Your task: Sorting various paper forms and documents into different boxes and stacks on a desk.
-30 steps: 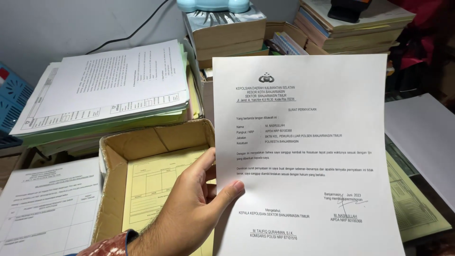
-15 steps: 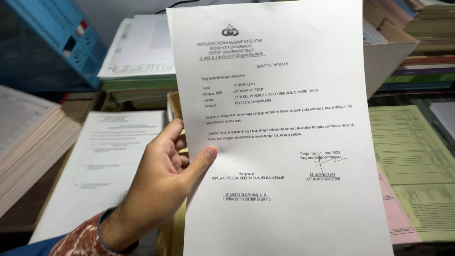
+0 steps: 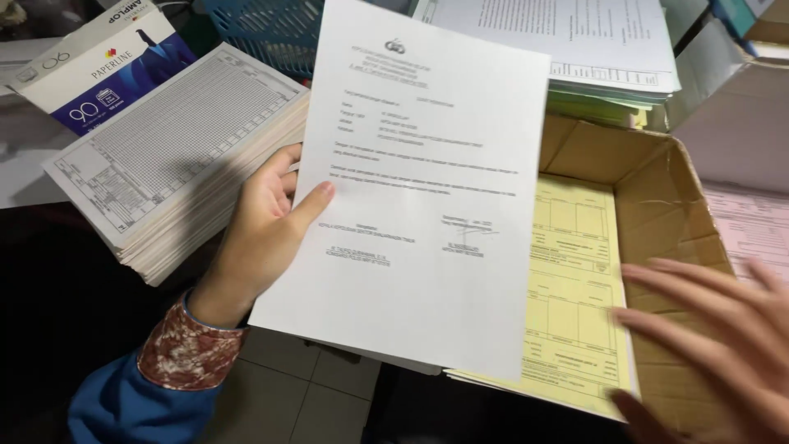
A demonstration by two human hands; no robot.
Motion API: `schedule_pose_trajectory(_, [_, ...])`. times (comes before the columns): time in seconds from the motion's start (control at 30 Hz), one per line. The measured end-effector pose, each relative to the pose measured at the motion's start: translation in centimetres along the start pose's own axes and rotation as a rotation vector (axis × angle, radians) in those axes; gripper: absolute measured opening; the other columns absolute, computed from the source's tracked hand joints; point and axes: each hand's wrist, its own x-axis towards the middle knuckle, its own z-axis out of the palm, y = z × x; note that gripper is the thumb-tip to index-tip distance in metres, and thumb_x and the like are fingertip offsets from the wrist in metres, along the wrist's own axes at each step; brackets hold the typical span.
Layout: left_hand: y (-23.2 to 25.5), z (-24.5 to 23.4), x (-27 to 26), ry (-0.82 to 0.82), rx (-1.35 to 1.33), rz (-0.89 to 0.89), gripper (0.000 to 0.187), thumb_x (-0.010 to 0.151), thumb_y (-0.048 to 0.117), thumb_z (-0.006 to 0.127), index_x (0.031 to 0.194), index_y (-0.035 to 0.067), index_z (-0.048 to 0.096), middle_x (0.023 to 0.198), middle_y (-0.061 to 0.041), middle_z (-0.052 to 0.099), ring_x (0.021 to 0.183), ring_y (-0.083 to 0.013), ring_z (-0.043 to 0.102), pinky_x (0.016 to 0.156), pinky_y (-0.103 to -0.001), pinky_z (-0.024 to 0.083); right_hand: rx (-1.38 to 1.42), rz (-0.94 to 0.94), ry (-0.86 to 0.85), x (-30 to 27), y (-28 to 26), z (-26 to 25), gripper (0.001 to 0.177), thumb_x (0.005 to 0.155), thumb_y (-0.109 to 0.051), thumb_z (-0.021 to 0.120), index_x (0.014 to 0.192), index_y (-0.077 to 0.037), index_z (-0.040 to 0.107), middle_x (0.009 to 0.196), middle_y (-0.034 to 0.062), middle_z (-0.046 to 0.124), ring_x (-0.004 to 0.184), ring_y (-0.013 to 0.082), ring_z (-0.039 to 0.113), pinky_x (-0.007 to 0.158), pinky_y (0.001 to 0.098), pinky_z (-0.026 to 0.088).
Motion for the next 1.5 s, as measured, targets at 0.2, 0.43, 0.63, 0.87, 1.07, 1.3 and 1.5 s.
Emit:
schedule_pose_trajectory(0.2, [-4.1,-4.7,1.6,0.019,0.003,-0.109,0.039,0.094,0.006,0.06,0.133,0.003,0.059,0.118,-0.013,0.077,0.104,-0.0194,0.074,0.089,-0.032,0.06,-0.042,-0.255,-0.301,7.5,-6.9,9.1,0.061,0.087,-0.063,0.064,0.138,-0.03,0.058,0.138,0.0035,0.062,0.125,0.0235,0.058,0.111,0.0757,0.027])
schedule_pose_trajectory(0.43, [-6.4,-4.6,3.3,-0.077,0.293,0.007,0.034,0.092,0.009,0.056,0.125,0.006,0.066,0.121,-0.007,0.078,0.11,-0.0171,0.074,0.094,-0.03,0.058,-0.012,-0.169,-0.611,10.7,-7.4,13.8,0.053,0.086,-0.06,0.072,0.124,-0.023,0.069,0.119,0.005,0.072,0.099,0.0308,0.067,0.103,0.0762,0.029])
schedule_pose_trajectory(0.63, [-6.3,-4.6,3.8,-0.116,0.807,-0.122,0.086,0.09,0.039,0.068,0.161,0.011,0.028,0.13,-0.003,0.055,0.132,-0.0239,0.046,0.11,-0.047,0.039,-0.096,-0.122,-0.739,9.5,-5.9,16.5,0.071,0.085,-0.072,0.072,0.139,-0.029,0.058,0.127,0.009,0.064,0.11,0.0322,0.061,0.105,0.0824,0.025])
schedule_pose_trajectory(0.87, [-6.1,-5.4,5.3,-0.401,0.864,-0.054,0.1,0.085,0.046,0.074,0.162,0.017,0.018,0.164,-0.012,0.03,0.149,-0.0304,0.031,0.119,-0.047,0.025,-0.395,-0.115,-0.636,9.7,-5.1,15.8,0.139,0.06,-0.119,0.067,0.159,-0.025,0.035,0.091,0.0187,0.064,0.1,0.0406,0.056,0.109,0.0763,0.028])
schedule_pose_trajectory(1.07, [-6.7,-5.6,5.4,-0.508,0.94,-0.192,0.115,0.083,0.053,0.081,0.164,0.017,0.009,0.172,-0.005,0.011,0.155,-0.0237,0.022,0.122,-0.042,0.022,-0.323,-0.001,-0.883,14.8,-5.3,14.5,0.101,0.092,-0.09,0.023,0.166,-0.022,0.018,0.084,0.0155,0.076,0.116,0.0383,0.052,0.119,0.0747,0.013])
schedule_pose_trajectory(1.3, [-6.4,-6.2,5.3,-0.649,0.985,-0.151,0.15,0.064,0.053,0.107,0.166,0.022,0.001,0.171,-0.019,-0.017,0.16,-0.0289,-0.01,0.124,-0.042,0.01,-0.202,0.329,-1.045,18.6,-3.4,15.6,0.085,0.097,-0.069,0.026,0.164,-0.018,0.01,0.107,0.0011,0.077,0.127,0.0258,0.053,0.127,0.0706,-0.005])
schedule_pose_trajectory(1.5, [-5.3,-6.3,5.1,-0.711,0.981,-0.223,0.147,0.063,0.042,0.109,0.166,0.024,0.005,0.173,-0.014,-0.021,0.161,-0.0255,0.0,0.123,-0.041,0.021,-0.166,0.34,-0.996,18.2,-2.7,16.2,0.081,0.096,-0.069,0.033,0.161,-0.023,0.018,0.109,-0.0029,0.077,0.123,0.0237,0.057,0.124,0.0773,0.0])
